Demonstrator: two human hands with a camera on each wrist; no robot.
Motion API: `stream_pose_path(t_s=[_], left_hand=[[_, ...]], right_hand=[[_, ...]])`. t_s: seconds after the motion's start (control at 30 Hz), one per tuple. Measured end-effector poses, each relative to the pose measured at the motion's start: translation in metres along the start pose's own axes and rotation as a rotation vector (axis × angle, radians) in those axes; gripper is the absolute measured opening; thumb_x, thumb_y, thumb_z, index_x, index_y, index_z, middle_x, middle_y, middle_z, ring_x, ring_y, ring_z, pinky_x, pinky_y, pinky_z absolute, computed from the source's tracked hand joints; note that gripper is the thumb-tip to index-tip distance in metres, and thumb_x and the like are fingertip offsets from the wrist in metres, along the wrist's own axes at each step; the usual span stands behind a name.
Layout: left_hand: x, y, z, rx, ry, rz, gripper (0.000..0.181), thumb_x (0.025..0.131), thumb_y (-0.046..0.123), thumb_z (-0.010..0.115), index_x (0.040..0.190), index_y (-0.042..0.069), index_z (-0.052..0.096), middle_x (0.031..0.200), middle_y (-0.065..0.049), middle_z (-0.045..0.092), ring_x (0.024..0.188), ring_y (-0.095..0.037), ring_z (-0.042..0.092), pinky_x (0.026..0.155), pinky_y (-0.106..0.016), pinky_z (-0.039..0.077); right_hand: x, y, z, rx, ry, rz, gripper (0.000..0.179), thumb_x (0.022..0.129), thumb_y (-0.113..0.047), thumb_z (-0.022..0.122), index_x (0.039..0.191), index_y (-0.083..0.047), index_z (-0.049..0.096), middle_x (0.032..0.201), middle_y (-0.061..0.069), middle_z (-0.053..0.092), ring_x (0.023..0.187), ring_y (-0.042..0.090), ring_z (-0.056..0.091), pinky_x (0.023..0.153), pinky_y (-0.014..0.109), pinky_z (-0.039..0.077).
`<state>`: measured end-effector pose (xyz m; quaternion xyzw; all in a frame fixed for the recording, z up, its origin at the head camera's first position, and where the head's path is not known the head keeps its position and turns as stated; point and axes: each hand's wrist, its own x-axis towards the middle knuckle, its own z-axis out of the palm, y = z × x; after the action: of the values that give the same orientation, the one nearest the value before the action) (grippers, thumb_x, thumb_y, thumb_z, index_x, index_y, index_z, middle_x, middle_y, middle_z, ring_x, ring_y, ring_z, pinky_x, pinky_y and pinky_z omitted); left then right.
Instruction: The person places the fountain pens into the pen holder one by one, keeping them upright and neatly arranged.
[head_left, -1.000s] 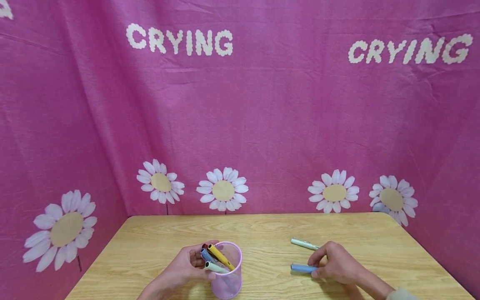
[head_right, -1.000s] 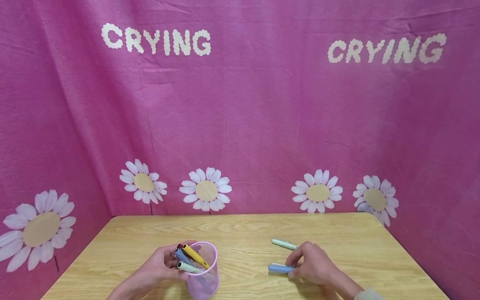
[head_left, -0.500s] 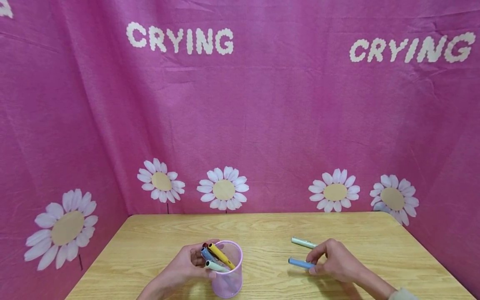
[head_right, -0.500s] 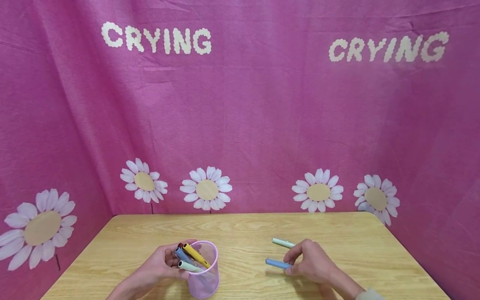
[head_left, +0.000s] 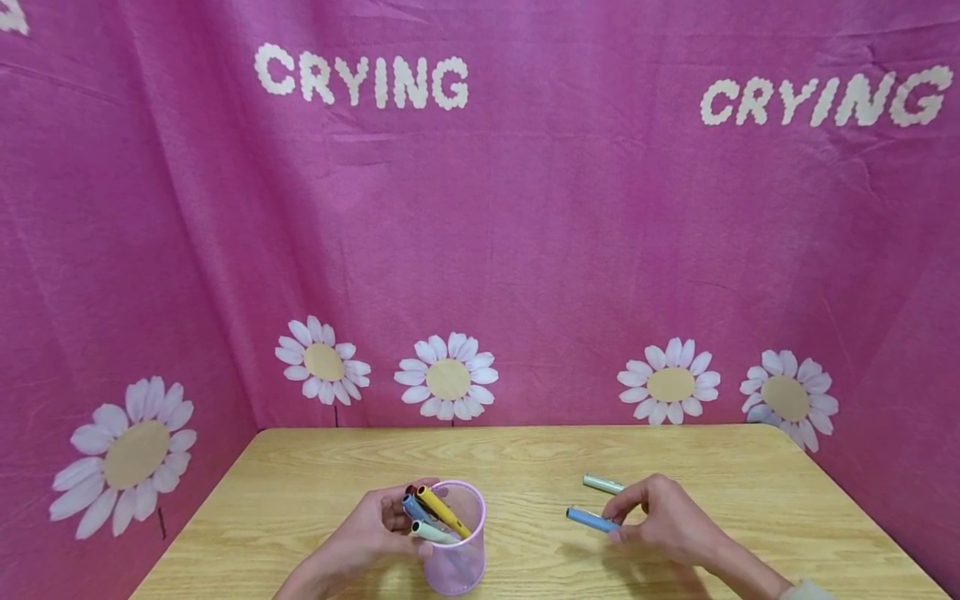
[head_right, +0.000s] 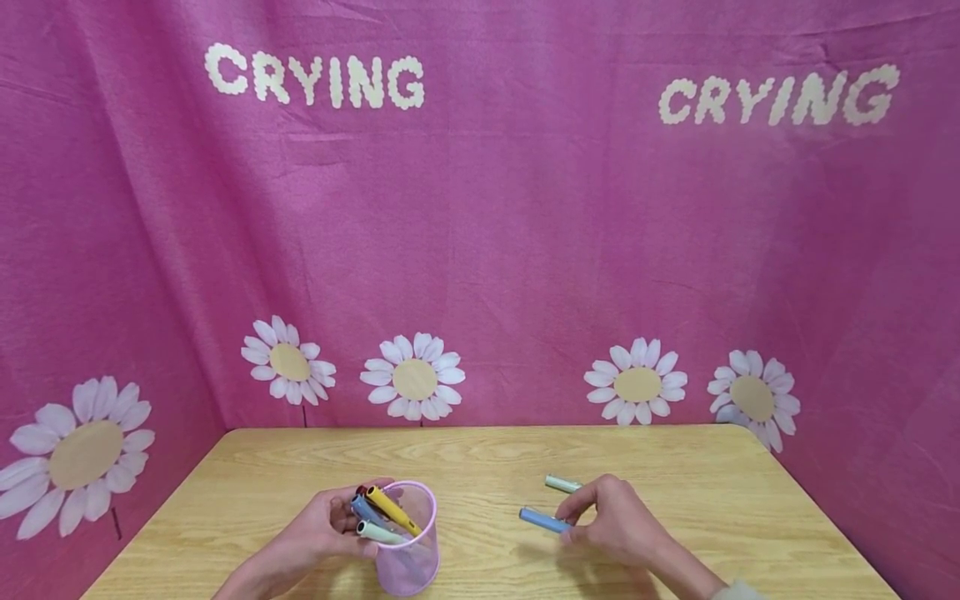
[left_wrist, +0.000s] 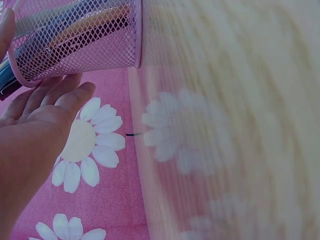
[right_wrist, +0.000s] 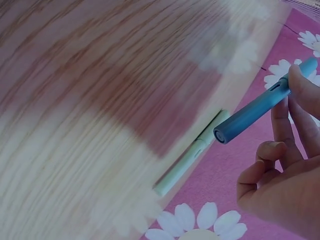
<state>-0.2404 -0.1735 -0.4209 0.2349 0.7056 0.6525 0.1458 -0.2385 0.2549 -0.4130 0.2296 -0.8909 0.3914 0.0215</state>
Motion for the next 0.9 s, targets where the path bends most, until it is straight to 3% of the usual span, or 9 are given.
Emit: stream_pose_path(t_s=[0.5, 0.9], left_hand=[[0.000, -0.001, 0.000, -0.030, -0.008, -0.013, 0.075, 0.087, 0.001, 0.084, 0.153, -0.008, 0.048, 0.124, -0.015, 0.071, 0.100, -0.019, 0.063, 0.089, -0.027, 0.053], [0.000, 0.000, 0.000, -0.040, 0.001, -0.026, 0.076, 0.088, 0.001, 0.084, 0.153, -0.008, 0.047, 0.128, -0.015, 0.070, 0.102, -0.021, 0.063, 0.090, -0.027, 0.053]], right_hand=[[0.000, -0.012, 0.005, 0.016, 0.030, 0.020, 0.015, 0.078, -0.012, 0.092, 0.088, -0.019, 0.083, 0.080, -0.012, 0.073, 0.076, 0.009, 0.054, 0.063, 0.025, 0.036], [0.004, -0.029, 0.008, 0.050, 0.055, 0.037, 0.016, 0.079, -0.011, 0.092, 0.089, -0.018, 0.083, 0.080, -0.010, 0.072, 0.068, 0.008, 0.041, 0.059, 0.025, 0.030]])
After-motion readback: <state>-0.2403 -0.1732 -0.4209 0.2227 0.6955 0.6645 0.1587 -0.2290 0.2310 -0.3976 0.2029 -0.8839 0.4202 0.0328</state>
